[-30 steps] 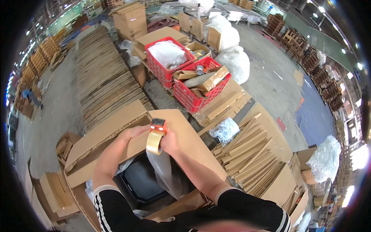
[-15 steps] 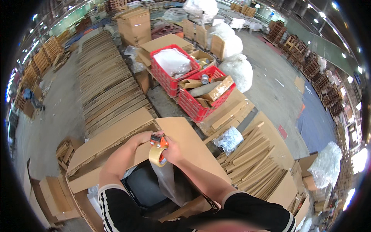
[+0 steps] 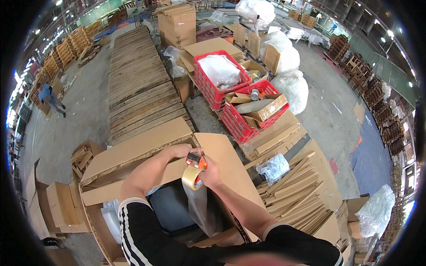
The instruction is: The person assembles and seals a cardboard box containing a wrapped item. They place cardboard inserts, fold flaps, and apply packing tape to close the box. The person then flips the box and tapes the bottom seams.
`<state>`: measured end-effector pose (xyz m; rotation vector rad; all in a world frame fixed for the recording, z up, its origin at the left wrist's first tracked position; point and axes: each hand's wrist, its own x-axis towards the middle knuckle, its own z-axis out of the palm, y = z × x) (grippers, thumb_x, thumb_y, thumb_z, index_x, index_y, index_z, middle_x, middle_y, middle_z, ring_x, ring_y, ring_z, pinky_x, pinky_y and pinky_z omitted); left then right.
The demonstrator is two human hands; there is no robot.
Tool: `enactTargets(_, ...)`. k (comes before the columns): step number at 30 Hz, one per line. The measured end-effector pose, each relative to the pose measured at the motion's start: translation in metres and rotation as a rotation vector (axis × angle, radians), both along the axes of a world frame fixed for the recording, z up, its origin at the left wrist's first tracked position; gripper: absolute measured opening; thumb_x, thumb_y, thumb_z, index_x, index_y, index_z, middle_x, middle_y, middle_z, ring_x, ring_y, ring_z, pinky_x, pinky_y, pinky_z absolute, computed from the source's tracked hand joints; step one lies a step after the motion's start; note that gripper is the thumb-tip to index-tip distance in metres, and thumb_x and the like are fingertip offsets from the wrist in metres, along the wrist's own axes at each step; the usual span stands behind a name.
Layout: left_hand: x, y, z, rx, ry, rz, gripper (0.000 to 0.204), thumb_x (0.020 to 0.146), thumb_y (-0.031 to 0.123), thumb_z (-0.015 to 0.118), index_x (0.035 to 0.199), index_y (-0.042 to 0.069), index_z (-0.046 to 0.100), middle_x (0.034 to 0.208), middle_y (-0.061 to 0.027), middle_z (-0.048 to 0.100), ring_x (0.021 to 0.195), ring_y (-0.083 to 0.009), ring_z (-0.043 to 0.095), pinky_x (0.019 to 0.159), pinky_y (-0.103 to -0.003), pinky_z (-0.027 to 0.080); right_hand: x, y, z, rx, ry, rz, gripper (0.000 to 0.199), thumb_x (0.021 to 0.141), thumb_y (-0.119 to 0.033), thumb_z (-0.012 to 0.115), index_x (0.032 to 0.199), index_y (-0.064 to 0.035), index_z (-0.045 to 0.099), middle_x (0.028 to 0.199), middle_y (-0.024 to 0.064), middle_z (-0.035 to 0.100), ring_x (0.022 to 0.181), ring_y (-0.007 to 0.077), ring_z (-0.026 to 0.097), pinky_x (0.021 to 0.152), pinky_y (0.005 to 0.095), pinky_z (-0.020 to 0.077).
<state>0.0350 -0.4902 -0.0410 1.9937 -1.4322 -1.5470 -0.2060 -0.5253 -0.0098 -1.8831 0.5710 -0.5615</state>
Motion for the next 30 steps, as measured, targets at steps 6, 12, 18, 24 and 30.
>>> enactTargets(6, -0.002, -0.003, 0.006, -0.075, -0.081, 0.048, 0.095, 0.098, 0.089, 0.039, 0.093, 0.006, 0.085, 0.08, -0.0121, 0.076, 0.083, -0.0266, 0.071, 0.087, -0.044, 0.055, 0.004, -0.002, 0.001, -0.084, -0.061, 0.001, 0.031, 0.077, 0.004, 0.073, 0.106, -0.0012, 0.062, 0.104, 0.0241, 0.068, 0.102, 0.0498, 0.066, 0.087, 0.0531, 0.056)
enactTargets(12, 0.016, 0.0, 0.023, 0.145, -0.086, 0.089, 0.087, 0.094, 0.086, 0.055, 0.118, 0.007, 0.081, 0.104, -0.0182, 0.077, 0.099, -0.0265, 0.072, 0.086, -0.041, 0.058, 0.011, -0.001, -0.002, -0.126, -0.037, -0.004, 0.033, 0.078, 0.002, 0.075, 0.108, -0.0014, 0.063, 0.104, 0.0234, 0.07, 0.102, 0.0478, 0.068, 0.088, 0.0511, 0.0569)
enactTargets(18, 0.018, 0.063, 0.046, -0.009, -0.094, -0.03, 0.087, 0.087, 0.069, 0.076, 0.141, 0.001, 0.067, 0.131, -0.0239, 0.073, 0.121, -0.0337, 0.07, 0.101, -0.046, 0.056, 0.019, 0.001, -0.012, 0.03, 0.095, -0.055, 0.036, 0.086, -0.003, 0.083, 0.119, -0.0039, 0.069, 0.107, 0.0116, 0.079, 0.102, 0.0282, 0.077, 0.093, 0.0412, 0.0595)
enactTargets(24, -0.001, 0.076, 0.034, -0.065, -0.342, 0.091, 0.081, 0.082, 0.062, 0.083, 0.128, -0.004, 0.074, 0.125, -0.027, 0.076, 0.117, -0.0411, 0.072, 0.1, -0.05, 0.055, 0.024, 0.008, -0.023, 0.32, -0.313, 0.06, 0.055, 0.09, 0.005, 0.078, 0.142, -0.0047, 0.063, 0.135, 0.0127, 0.071, 0.127, 0.0233, 0.068, 0.109, 0.0391, 0.0543)
enactTargets(30, 0.004, 0.072, 0.038, -0.012, -0.235, 0.175, 0.087, 0.073, 0.064, 0.089, 0.131, 0.0, 0.074, 0.118, -0.0203, 0.079, 0.107, -0.0345, 0.075, 0.093, -0.045, 0.058, 0.022, 0.006, -0.027, 0.038, -0.244, 0.006, 0.054, 0.089, 0.01, 0.077, 0.14, -0.0021, 0.062, 0.15, 0.0159, 0.063, 0.136, 0.0274, 0.063, 0.115, 0.0418, 0.0511)
